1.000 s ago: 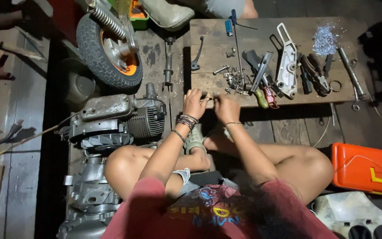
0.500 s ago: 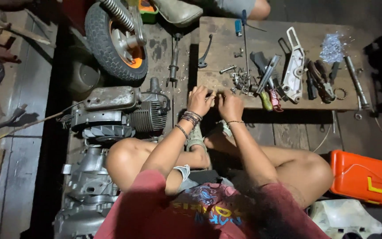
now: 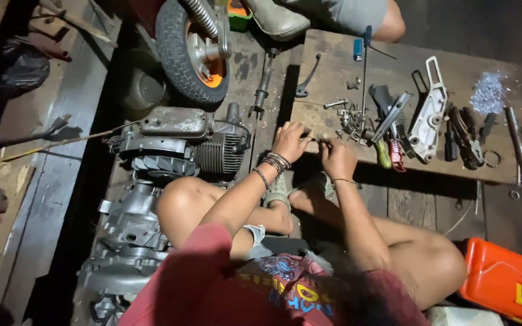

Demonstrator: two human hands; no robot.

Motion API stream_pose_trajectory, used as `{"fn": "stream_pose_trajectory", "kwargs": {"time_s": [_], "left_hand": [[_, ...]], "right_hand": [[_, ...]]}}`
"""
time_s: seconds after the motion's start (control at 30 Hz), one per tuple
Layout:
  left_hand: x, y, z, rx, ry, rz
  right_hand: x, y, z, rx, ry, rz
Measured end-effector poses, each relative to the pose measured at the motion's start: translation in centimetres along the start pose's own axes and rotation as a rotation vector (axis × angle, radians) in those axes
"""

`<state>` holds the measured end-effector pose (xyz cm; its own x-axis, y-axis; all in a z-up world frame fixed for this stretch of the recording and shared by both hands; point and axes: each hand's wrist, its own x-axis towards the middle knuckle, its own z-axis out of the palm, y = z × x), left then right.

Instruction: Cleaning and sorting small motorcycle engine components on a wooden board

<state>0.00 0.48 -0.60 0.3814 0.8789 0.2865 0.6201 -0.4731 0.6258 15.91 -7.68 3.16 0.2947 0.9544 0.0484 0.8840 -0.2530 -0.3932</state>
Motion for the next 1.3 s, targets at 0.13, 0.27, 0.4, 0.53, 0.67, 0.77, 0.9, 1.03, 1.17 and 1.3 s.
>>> {"fn": "stream_pose_trajectory", "kwargs": {"time_s": [0.13, 0.27, 0.4, 0.53, 0.67, 0.77, 0.9, 1.03, 1.17, 1.3], "left_hand": [[-0.4, 0.4, -0.3, -0.016, -0.064, 0.000], [0.0, 1.1, -1.6, -0.004, -0.100, -0.014], [0.0, 1.2, -1.5, 0.009, -0.095, -0.012], [0.2, 1.2, -1.4, 0.013, -0.115, -0.030], [0.1, 0.0, -0.3, 0.018, -0.086, -0.007], [0.3, -0.2, -0.5, 0.016, -0.115, -0.009], [0.3, -0.4, -0.6, 0.024, -0.142, -0.020], [0.3, 0.1, -0.4, 0.018, -0.141, -0.060], [0.1, 1.6, -1.1, 0.022, -0.104, -0.117], [0.1, 1.4, -0.5, 0.026, -0.106, -0.128]], "right_hand": [[-0.3, -1.6, -0.6, -0.029, 0.081, -0.052], [-0.3, -1.2, 0.3, -0.022, 0.079, -0.012], [0.0, -0.5, -1.6, -0.028, 0.094, -0.003], [-0.3, -1.1, -1.4, 0.138, 0.050, -0.011], [1.1, 1.6, 0.0, 0.016, -0.040, -0.074], [1.3, -2.0, -1.4, 0.071, -0.031, -0.033], [0.6, -0.6, -0.2, 0.080, -0.023, -0.036], [1.0, -0.5, -0.7, 0.065, -0.013, -0.016], [0.3, -2.5, -1.2, 0.194, -0.011, 0.047], [0.6, -0.6, -1.0, 0.103, -0.025, 0.048]]}}
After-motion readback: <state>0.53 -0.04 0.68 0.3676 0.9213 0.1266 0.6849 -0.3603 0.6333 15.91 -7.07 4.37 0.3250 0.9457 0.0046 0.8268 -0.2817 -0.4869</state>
